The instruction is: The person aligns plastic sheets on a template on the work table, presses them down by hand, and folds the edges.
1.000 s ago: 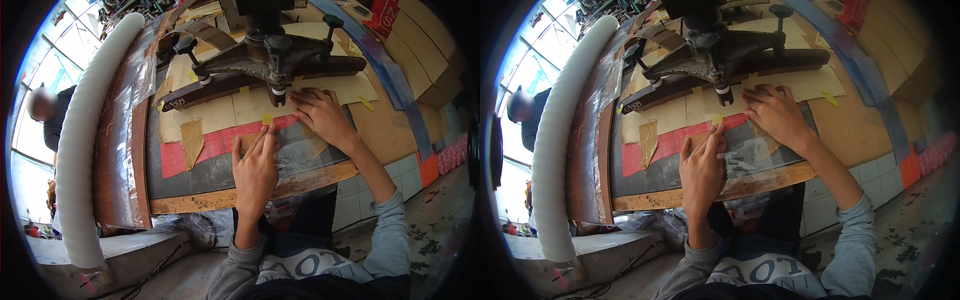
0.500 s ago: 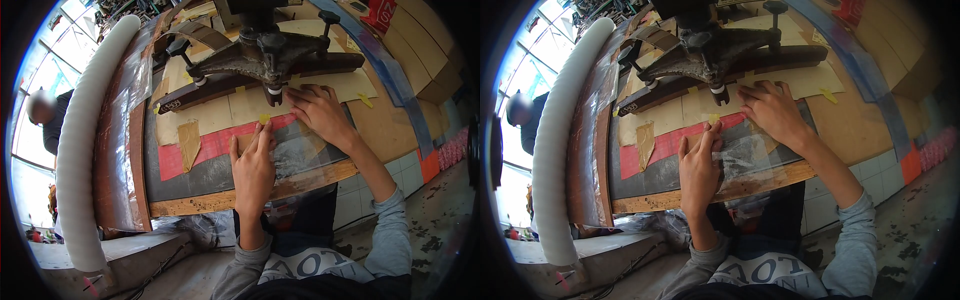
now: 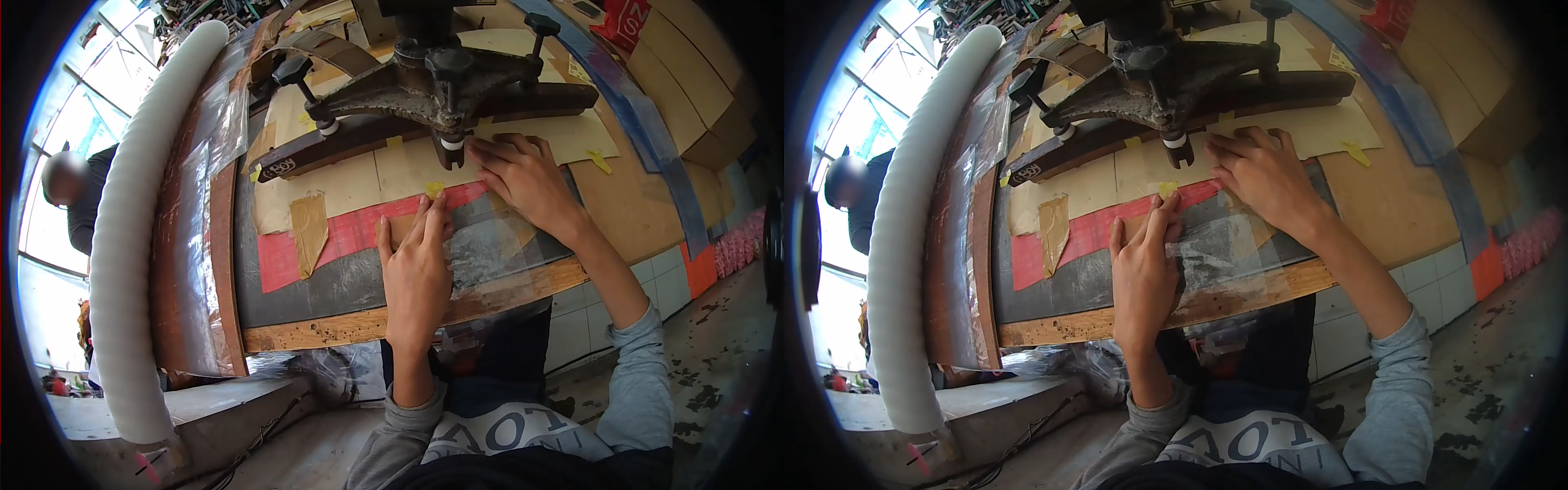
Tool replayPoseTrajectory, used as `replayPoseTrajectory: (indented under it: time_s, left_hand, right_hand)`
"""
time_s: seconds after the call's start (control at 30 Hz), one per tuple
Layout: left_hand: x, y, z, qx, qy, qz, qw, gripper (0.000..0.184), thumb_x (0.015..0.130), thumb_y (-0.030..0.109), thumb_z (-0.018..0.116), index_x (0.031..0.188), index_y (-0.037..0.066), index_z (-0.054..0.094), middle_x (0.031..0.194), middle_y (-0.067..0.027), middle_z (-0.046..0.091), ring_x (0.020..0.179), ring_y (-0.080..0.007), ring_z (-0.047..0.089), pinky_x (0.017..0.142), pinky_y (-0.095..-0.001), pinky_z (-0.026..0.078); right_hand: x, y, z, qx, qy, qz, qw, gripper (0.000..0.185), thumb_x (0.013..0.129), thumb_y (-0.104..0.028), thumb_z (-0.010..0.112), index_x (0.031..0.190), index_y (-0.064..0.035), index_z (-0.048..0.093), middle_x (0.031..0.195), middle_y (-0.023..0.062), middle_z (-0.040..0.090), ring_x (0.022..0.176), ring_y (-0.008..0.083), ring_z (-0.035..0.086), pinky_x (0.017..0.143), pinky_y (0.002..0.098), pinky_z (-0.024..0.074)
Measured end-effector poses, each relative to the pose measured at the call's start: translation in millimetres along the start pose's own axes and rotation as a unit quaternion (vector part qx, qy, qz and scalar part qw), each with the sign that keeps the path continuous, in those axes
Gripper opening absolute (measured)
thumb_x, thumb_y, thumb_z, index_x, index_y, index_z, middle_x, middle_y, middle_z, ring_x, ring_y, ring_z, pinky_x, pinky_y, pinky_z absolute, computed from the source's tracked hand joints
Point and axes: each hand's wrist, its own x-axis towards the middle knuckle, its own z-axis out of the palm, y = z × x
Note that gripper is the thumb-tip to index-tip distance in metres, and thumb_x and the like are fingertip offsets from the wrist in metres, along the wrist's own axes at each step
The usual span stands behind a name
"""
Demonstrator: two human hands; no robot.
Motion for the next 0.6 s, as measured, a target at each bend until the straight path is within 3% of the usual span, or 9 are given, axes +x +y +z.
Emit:
replayPoseTrajectory:
  time_s: [0.1,0.3,0.6]
  left_hand:
    - [0.4,0.2,-0.2,-0.007,-0.001,-0.001,1.0,0.064,0.07,-0.014,0.047,0.129,0.009,0.051,0.112,-0.0098,0.065,0.129,-0.0277,0.048,0.111,-0.0554,0.024]
    - [4.1,-3.8,-1.7,-0.016,-0.003,0.002,1.0,0.06,0.069,-0.016,0.046,0.124,0.007,0.051,0.114,-0.0094,0.065,0.13,-0.0297,0.047,0.11,-0.0558,0.025]
    - [3.1,-3.2,-3.3,0.002,-0.001,0.01,1.0,0.053,0.069,-0.015,0.049,0.118,0.008,0.053,0.119,-0.0066,0.065,0.116,-0.0288,0.057,0.109,-0.0544,0.028]
  right_hand:
    - [-0.8,2.8,6.3,-0.009,0.035,-0.016,0.999,0.035,0.09,-0.03,0.061,0.118,-0.01,0.067,0.12,-0.0026,0.066,0.11,0.0191,0.053,0.094,0.0388,0.0375]
    - [0.1,2.5,8.2,-0.02,0.05,-0.027,0.998,0.035,0.09,-0.029,0.06,0.117,-0.0078,0.067,0.119,-0.0014,0.066,0.109,0.0201,0.053,0.094,0.0391,0.0379]
    - [0.5,0.5,4.2,0.001,0.038,-0.021,0.999,0.034,0.09,-0.028,0.061,0.115,-0.007,0.068,0.118,-0.0006,0.067,0.109,0.0198,0.053,0.097,0.0388,0.0364]
